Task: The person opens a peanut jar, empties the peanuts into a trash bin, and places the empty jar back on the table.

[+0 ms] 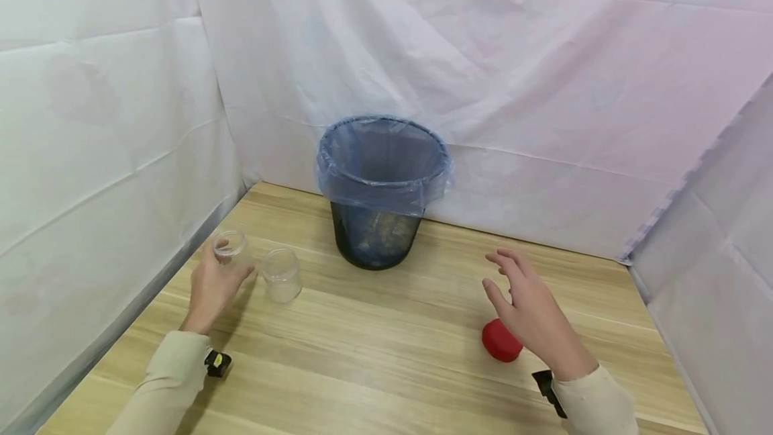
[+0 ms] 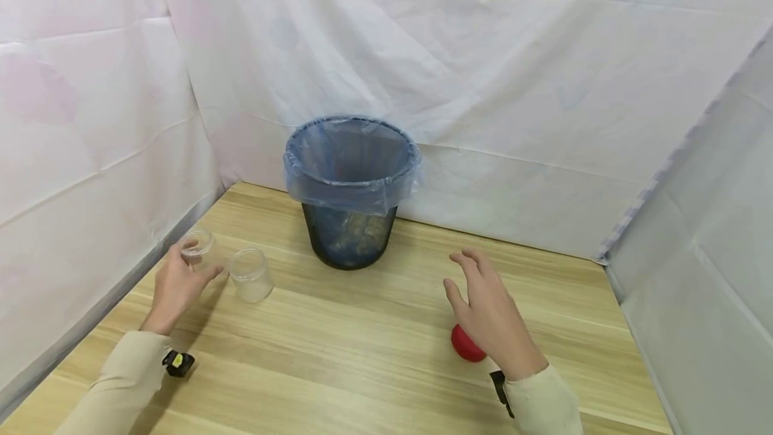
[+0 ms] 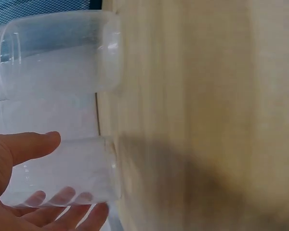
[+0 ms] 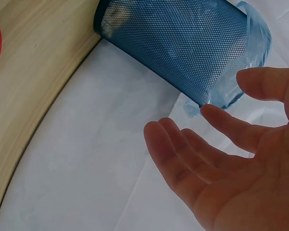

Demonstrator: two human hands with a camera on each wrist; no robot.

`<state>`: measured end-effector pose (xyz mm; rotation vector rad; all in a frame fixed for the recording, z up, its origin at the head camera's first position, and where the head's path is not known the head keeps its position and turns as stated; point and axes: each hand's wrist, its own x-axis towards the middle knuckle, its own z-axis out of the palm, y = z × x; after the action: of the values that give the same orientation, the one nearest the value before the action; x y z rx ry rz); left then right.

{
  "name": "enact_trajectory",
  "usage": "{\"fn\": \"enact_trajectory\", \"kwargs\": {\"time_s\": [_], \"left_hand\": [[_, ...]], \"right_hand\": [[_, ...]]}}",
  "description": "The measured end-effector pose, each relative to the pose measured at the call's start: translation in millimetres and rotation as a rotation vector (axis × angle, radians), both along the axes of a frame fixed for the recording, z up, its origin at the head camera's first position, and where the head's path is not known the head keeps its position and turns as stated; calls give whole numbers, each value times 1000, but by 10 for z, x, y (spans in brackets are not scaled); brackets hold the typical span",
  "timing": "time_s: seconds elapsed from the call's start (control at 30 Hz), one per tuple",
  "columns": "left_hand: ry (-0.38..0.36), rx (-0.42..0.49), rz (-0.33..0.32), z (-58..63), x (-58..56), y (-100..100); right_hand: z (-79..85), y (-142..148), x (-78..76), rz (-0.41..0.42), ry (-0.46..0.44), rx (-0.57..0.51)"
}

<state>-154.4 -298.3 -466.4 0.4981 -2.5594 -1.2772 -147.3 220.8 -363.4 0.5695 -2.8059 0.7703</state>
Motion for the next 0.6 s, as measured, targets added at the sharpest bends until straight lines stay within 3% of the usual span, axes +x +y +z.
{"fn": "enact_trajectory", "kwargs": {"time_s": [0.17,0.3,0.43,0.6], "left_hand": [[-39,-9,-31,-63,1,-1],[-54,1,-63,13,-1,23],[6,-41,-37,291,73,58],[199,-143,-20,691,199,324]], "right_hand": [[-2,25,33,-20,-15,7],[18,29,43,-20,-18,12],[44,-7,28,-20,-18,36],[66,-71,-5,-28,31,62]]}}
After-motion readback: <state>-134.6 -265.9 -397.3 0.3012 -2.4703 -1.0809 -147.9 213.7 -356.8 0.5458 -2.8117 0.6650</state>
